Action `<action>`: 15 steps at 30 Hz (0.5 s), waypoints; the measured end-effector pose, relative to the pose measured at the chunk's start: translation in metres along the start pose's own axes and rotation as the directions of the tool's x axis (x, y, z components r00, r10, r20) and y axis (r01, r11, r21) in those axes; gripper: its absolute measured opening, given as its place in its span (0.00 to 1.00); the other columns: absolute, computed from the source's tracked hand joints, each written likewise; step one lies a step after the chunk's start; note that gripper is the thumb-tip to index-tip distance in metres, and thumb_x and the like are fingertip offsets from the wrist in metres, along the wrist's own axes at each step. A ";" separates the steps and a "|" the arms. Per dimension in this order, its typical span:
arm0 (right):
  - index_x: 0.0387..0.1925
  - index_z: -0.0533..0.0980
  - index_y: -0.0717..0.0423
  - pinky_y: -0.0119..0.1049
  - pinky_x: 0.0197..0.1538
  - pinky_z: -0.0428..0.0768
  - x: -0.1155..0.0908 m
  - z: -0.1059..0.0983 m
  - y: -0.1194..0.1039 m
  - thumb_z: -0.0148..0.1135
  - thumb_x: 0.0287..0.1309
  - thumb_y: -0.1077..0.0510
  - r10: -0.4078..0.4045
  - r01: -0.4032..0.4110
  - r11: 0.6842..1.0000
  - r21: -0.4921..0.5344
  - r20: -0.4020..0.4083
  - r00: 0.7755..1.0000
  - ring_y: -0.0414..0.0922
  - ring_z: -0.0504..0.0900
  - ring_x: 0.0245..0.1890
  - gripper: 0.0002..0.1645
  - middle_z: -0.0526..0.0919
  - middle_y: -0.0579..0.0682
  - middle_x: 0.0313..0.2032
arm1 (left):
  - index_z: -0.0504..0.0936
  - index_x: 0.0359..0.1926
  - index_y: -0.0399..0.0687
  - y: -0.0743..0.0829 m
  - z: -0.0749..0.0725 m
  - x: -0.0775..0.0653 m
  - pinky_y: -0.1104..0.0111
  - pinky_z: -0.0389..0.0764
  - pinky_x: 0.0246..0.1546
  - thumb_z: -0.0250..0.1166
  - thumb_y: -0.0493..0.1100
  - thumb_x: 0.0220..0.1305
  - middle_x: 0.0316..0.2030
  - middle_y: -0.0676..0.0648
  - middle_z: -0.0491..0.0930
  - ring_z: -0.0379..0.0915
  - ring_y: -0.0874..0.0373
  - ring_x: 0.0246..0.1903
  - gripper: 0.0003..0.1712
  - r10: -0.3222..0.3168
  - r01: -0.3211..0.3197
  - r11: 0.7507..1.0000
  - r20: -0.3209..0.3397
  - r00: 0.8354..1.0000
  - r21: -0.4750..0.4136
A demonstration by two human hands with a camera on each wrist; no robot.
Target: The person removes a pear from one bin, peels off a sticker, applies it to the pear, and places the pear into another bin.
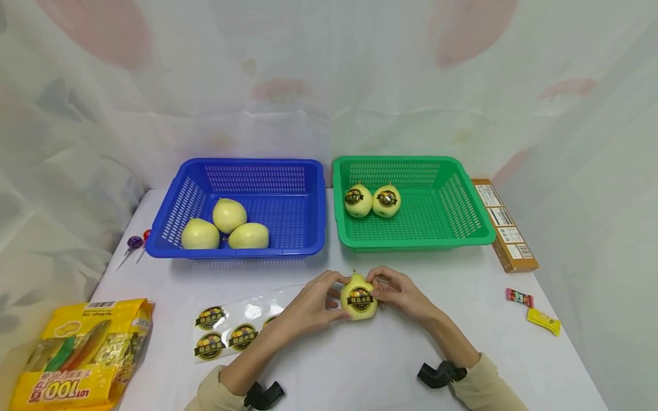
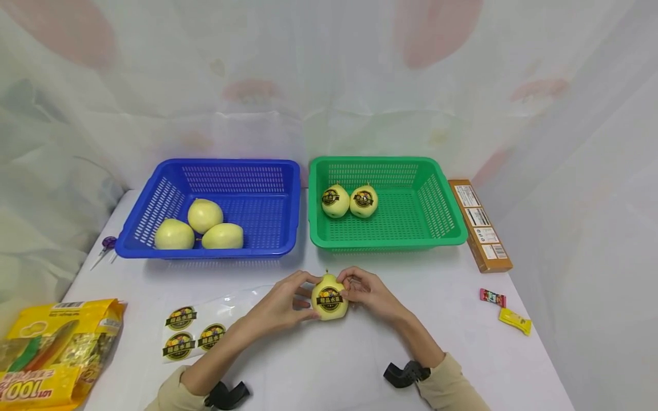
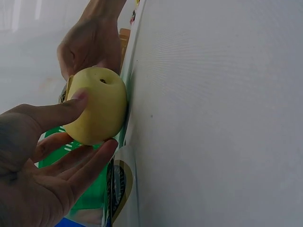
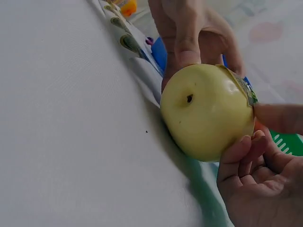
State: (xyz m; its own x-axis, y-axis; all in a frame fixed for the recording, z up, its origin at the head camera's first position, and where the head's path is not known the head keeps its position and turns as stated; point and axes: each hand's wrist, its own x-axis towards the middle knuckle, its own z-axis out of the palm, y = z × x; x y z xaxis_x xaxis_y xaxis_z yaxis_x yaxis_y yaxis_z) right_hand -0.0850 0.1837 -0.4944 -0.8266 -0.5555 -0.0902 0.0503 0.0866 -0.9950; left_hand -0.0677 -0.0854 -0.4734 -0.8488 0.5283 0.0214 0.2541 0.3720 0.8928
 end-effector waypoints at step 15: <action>0.46 0.82 0.60 0.27 0.46 0.86 -0.018 0.020 -0.021 0.70 0.72 0.57 0.053 -0.089 0.972 -0.217 -0.167 0.984 0.37 0.85 0.40 0.10 0.85 0.50 0.39 | 0.79 0.63 0.42 0.002 0.000 -0.003 0.63 0.93 0.52 0.85 0.41 0.57 0.62 0.43 0.83 0.88 0.49 0.54 0.35 0.084 -0.079 0.981 -0.019 0.996 0.177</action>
State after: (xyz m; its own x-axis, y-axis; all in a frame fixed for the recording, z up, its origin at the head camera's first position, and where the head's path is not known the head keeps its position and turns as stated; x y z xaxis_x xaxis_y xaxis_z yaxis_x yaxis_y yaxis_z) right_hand -0.0601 0.1755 -0.4732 -0.9049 -0.4038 -0.1343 0.0012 0.3131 -0.9497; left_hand -0.0652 -0.0865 -0.4717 -0.8329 0.5433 0.1049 0.3988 0.4580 0.7945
